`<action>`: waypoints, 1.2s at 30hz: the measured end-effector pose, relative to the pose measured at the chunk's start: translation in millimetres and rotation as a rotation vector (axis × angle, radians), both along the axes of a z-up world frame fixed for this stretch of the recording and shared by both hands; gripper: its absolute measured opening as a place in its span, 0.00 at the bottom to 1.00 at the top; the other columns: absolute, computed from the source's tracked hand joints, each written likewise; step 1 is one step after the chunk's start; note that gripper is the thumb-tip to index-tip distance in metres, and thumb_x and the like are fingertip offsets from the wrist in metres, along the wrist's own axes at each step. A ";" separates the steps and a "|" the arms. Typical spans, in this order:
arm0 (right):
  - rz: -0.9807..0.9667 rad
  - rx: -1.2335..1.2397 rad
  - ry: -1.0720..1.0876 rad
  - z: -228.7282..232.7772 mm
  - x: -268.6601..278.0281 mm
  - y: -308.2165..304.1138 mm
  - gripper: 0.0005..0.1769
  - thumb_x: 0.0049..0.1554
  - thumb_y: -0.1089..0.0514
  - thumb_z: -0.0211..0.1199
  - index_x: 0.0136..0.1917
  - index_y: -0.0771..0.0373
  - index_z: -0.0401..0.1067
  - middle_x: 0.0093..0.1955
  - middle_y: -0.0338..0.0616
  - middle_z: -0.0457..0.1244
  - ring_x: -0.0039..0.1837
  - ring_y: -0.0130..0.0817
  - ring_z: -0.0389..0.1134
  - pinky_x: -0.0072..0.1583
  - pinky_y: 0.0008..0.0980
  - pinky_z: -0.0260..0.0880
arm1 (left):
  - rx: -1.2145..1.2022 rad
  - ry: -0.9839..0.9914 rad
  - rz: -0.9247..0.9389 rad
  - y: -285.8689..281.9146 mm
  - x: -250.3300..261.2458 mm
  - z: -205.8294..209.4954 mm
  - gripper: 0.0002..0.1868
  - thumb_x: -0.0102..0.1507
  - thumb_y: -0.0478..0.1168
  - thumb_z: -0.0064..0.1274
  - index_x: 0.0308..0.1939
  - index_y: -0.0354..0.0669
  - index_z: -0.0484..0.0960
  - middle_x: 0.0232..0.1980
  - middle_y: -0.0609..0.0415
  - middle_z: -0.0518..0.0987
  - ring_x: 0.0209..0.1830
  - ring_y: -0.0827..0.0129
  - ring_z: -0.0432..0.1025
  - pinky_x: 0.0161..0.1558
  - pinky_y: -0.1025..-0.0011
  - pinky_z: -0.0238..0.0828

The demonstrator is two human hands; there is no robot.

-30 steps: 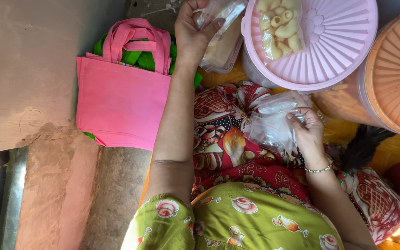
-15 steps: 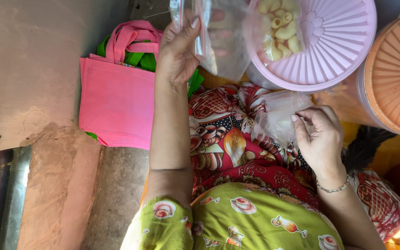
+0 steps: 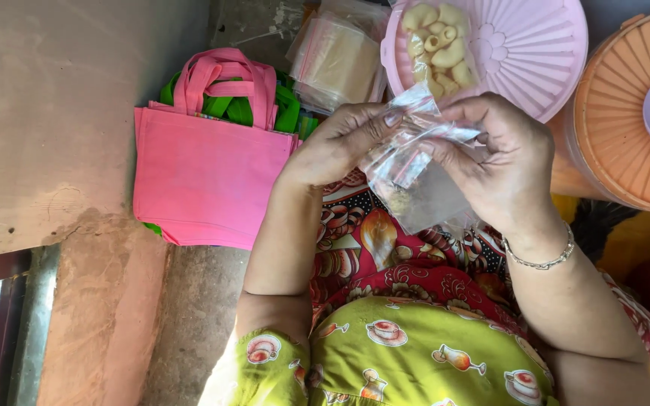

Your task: The person is portioning snacks from a large container into small individual plastic bags using a spoon.

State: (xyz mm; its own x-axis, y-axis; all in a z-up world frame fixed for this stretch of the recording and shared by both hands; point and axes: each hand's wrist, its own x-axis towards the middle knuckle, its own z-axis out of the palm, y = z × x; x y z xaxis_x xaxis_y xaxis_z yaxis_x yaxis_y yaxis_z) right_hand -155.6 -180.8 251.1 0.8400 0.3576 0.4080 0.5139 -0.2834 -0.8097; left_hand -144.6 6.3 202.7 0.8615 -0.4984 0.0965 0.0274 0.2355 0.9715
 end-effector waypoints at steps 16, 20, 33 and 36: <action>-0.314 0.576 0.322 -43.5 -8.0 -76.3 0.09 0.52 0.63 0.58 0.46 0.62 0.61 0.46 0.42 0.60 0.47 0.25 0.62 0.54 0.19 0.65 | -0.033 0.187 0.805 37.3 8.2 -13.0 0.11 0.59 0.42 0.39 0.35 0.37 0.71 0.28 0.47 0.75 0.17 0.68 0.70 0.18 0.76 0.70; -0.280 0.594 0.375 -43.8 -16.5 -82.3 0.10 0.53 0.63 0.56 0.48 0.63 0.59 0.39 0.43 0.59 0.40 0.30 0.63 0.49 0.22 0.67 | -0.069 0.017 0.853 42.6 20.7 -43.8 0.06 0.58 0.31 0.38 0.37 0.43 0.67 0.33 0.46 0.75 0.23 0.64 0.72 0.26 0.71 0.72; -0.140 0.539 0.384 -45.1 -32.5 -85.7 0.10 0.48 0.70 0.56 0.42 0.60 0.61 0.45 0.44 0.60 0.53 0.30 0.63 0.63 0.25 0.64 | 1.363 0.014 1.124 9.4 45.2 -118.5 0.50 0.44 0.40 0.63 0.61 0.37 0.45 0.59 0.42 0.59 0.55 0.49 0.58 0.56 0.61 0.56; -0.128 0.572 0.395 -48.1 -36.6 -87.2 0.09 0.48 0.67 0.57 0.41 0.60 0.60 0.46 0.48 0.60 0.51 0.31 0.64 0.56 0.25 0.67 | 1.325 -0.236 1.188 -10.1 12.0 -73.9 0.41 0.50 0.42 0.58 0.60 0.35 0.51 0.63 0.42 0.53 0.60 0.47 0.55 0.58 0.59 0.56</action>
